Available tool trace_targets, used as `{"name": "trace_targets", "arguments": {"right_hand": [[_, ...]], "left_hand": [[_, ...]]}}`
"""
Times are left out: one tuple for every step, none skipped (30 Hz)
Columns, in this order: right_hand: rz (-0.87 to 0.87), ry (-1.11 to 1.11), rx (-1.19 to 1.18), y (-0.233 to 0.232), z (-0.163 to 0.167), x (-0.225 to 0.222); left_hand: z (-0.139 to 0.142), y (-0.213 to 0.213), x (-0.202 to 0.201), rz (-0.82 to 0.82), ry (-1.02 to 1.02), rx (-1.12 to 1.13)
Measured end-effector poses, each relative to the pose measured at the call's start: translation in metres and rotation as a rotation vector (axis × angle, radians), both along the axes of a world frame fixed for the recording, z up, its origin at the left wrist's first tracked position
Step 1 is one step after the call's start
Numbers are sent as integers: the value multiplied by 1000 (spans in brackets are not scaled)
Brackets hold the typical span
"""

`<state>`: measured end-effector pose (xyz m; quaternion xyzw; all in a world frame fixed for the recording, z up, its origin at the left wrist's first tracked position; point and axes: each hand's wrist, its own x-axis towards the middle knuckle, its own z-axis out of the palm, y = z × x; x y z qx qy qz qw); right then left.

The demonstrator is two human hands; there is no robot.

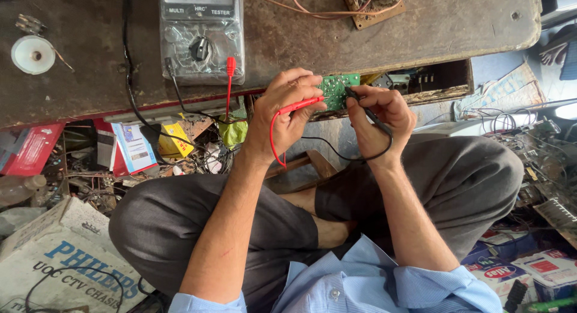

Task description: The person tests a green circuit board using a multimeter, touching various points on the board with the probes. The person then uses a yellow-handled tool to scrape or clean the board's surface.

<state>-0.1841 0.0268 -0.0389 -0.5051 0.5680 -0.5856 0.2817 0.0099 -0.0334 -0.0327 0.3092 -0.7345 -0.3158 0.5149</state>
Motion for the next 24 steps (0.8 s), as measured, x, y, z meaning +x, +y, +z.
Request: {"name": "trace_targets", "arguments": {"right_hand": [[6, 13, 0, 0, 1, 0], [11, 27, -1, 0, 1, 0], [18, 35, -18, 0, 1, 0], [25, 43, -34, 0, 1, -1], [33, 51, -51, 0, 1, 0], [32, 46, -53, 0, 0, -1], [32, 41, -55, 0, -1, 0], [31, 36, -57, 0, -2, 0], [17, 47, -92, 0, -4, 1], [4, 58, -128, 0, -5, 2], [-9, 69, -162, 0, -7, 4], [-31, 46, -158, 0, -9, 5], [-51, 22, -155, 0, -10, 7], [-71, -1, -151, 1, -11, 8], [-69, 4, -154, 1, -11, 9], [-69, 13, -157, 1, -11, 9], [-69, 22, -162, 1, -11, 9], [-62, 36, -146, 1, -10, 8], [-55, 48, -128, 2, -8, 7], [-45, 59, -111, 2, -7, 6], [-41, 56, -98, 2, -6, 5], [-38, 54, -85, 3, -5, 4], [-35, 53, -74, 3, -4, 4], [-30, 45, -76, 3, -3, 4]], "left_hand": [[0, 0, 0, -2, 0, 4], [0, 0, 0, 0, 1, 4], [1, 1, 0, 2, 2, 5], [1, 1, 0, 4, 3, 5], [1, 1, 1, 8, 0, 2], [1, 0, 0, 10, -3, -2], [1, 0, 0, 13, -6, -5], [1, 0, -1, 11, -4, -7], [1, 0, -2, 10, -2, -10], [1, -1, -2, 9, -1, -14], [0, -1, -3, 6, 0, -10], [0, -1, -2, 4, 0, -6], [0, -1, -2, 4, -1, -3], [0, 0, -1, 6, -4, 3], [0, 0, 0, 6, -6, 8], [0, 0, 0, 5, -5, 13], [0, 0, -1, 5, -1, 12], [0, 0, -1, 5, 3, 9], [0, 0, -1, 6, 5, 9], [1, 0, 0, 7, -3, 9], [1, 0, 1, 8, -10, 10], [1, 0, 1, 8, -16, 10], [1, 0, 1, 7, -14, 9], [1, 0, 1, 5, -12, 8]]}}
